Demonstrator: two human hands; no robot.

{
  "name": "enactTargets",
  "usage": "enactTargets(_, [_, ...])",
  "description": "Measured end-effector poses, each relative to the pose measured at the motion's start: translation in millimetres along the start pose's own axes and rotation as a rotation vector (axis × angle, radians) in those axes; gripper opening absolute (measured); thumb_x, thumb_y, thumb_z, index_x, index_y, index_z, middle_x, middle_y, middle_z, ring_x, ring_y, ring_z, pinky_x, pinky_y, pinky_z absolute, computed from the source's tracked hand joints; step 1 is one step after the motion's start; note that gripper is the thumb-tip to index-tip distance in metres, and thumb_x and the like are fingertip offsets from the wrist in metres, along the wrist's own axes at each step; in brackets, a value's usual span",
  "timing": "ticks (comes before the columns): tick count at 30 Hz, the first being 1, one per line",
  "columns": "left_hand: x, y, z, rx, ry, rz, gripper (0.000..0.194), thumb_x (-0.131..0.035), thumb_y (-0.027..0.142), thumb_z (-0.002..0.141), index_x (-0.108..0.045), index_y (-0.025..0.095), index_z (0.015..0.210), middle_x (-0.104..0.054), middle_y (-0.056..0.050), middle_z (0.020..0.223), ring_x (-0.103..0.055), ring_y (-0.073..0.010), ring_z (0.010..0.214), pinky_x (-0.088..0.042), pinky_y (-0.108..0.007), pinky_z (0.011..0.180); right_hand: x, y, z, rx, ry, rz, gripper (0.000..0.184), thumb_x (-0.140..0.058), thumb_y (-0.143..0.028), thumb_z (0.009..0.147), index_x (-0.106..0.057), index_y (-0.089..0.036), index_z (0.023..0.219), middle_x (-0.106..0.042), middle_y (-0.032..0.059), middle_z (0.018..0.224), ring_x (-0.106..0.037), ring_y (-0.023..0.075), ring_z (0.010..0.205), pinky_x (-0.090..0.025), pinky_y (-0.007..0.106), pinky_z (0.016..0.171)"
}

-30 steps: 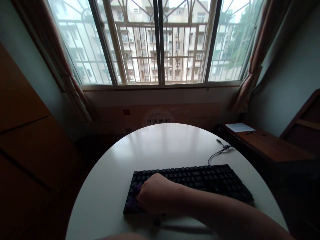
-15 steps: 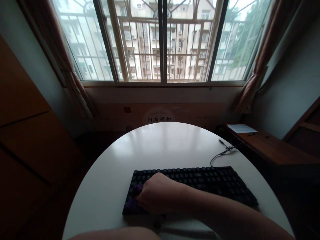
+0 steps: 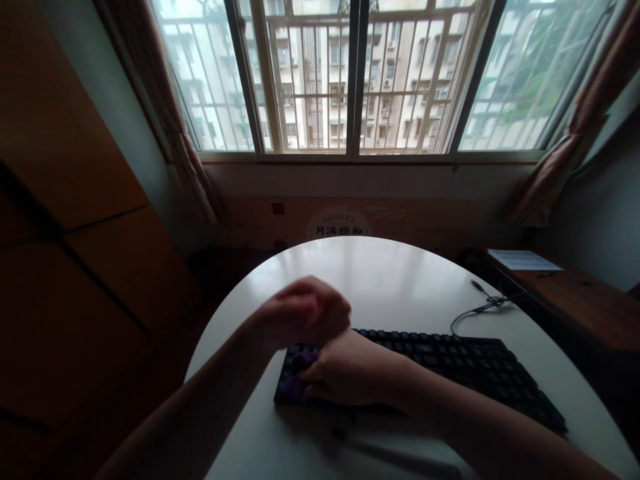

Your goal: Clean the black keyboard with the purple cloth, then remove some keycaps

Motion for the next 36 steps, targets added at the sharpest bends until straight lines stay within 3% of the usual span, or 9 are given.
enactTargets(2, [2.0,-46,7,0.221,0.236,-0.144,0.053,-0.026,0.065,0.088,-0.027,0.024,0.054,-0.029,0.001,0.046,-0.026,-0.012,0.041,-0.023,-0.03,0.039,0,2,-1,0.037,0.043,-0.014,0.026,-0.049,-0.038,0.096,-0.071,-0.027,0.104,-0.073,0.0013,0.081,-0.063,0.0172,0.068,-0.032,0.028,0.056])
enactTargets(4, [-1.1,-92,4,0.352,0.396,0.011,0.046,-0.029,0.055,0.091,-0.028,0.023,0.057,-0.029,0.003,0.049,-0.026,-0.0104,0.044,-0.025,-0.027,0.043,-2,4,-2,0.07,0.077,-0.03,0.025,-0.049,-0.036,0.096,-0.071,-0.027,0.104,-0.073,0.0005,0.077,-0.062,0.0157,0.063,-0.03,0.028,0.055])
enactTargets(6, [-9.3,-129,-2,0.382,0.376,0.079,0.043,-0.044,0.051,0.085,-0.035,0.022,0.055,-0.034,0.004,0.049,-0.033,-0.0109,0.048,-0.028,-0.027,0.048,-4,4,-1,0.081,0.102,-0.036,0.026,-0.049,-0.034,0.097,-0.071,-0.027,0.107,-0.072,0.0007,0.074,-0.06,0.0147,0.06,-0.028,0.029,0.054])
enactTargets(10, [-22.8,-165,-10,0.405,0.203,0.231,0.047,-0.037,0.049,0.09,-0.045,0.019,0.055,-0.04,0.003,0.05,-0.042,-0.012,0.053,-0.032,-0.026,0.055,-11,-1,9,0.065,0.137,-0.04,0.027,-0.049,-0.032,0.096,-0.069,-0.027,0.114,-0.07,0.0002,0.068,-0.057,0.0144,0.056,-0.025,0.029,0.052])
enactTargets(15, [-22.1,-166,-11,0.408,0.124,0.277,0.049,-0.037,0.05,0.092,-0.046,0.019,0.054,-0.039,0.004,0.048,-0.041,-0.0121,0.051,-0.03,-0.026,0.055,-13,-12,21,0.036,0.144,-0.063,0.025,-0.049,-0.033,0.096,-0.07,-0.022,0.103,-0.067,0.0015,0.064,-0.057,0.0157,0.054,-0.025,0.028,0.049])
enactTargets(21, [-14.6,-156,-14,0.377,0.126,0.384,0.046,-0.043,0.045,0.091,-0.037,0.02,0.052,-0.033,0.005,0.048,-0.034,-0.0112,0.05,-0.023,-0.027,0.053,-4,-7,3,-0.013,0.091,-0.044,0.022,-0.054,-0.031,0.093,-0.073,-0.021,0.086,-0.069,0.0019,0.068,-0.058,0.0141,0.056,-0.027,0.029,0.052])
enactTargets(28, [-24.9,-141,-13,0.276,0.012,0.481,0.044,-0.046,0.04,0.091,-0.042,0.019,0.053,-0.035,0.005,0.049,-0.034,-0.0109,0.05,-0.022,-0.027,0.053,-7,0,0,0.08,0.091,-0.034,0.02,-0.052,-0.015,0.089,-0.066,-0.018,0.074,-0.064,-0.001,0.063,-0.048,0.0102,0.053,-0.024,0.028,0.053])
enactTargets(31, [-27.1,-136,-13,0.23,-0.044,0.52,0.042,-0.048,0.039,0.091,-0.048,0.018,0.054,-0.043,0.003,0.051,-0.037,-0.0115,0.052,-0.023,-0.027,0.055,3,4,-8,0.083,0.07,0.007,0.016,-0.054,-0.017,0.085,-0.066,-0.019,0.074,-0.063,-0.0015,0.064,-0.046,0.0102,0.054,-0.025,0.027,0.053])
enactTargets(36, [-32.4,-126,-14,0.192,-0.125,0.603,0.036,-0.049,0.04,0.091,-0.058,0.019,0.063,-0.056,0.0,0.062,-0.046,-0.0141,0.058,-0.027,-0.027,0.056,32,18,-29,0.059,-0.018,0.208,0.013,-0.058,-0.011,0.075,-0.067,-0.02,0.08,-0.064,-0.0018,0.074,-0.052,0.0104,0.066,-0.036,0.024,0.062])
Point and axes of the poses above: each hand's wrist, its own z-axis towards the middle knuckle, its own x-axis out of the back of the hand, y = z × x, the point moved 3 cm from there along z, towards the middle knuckle
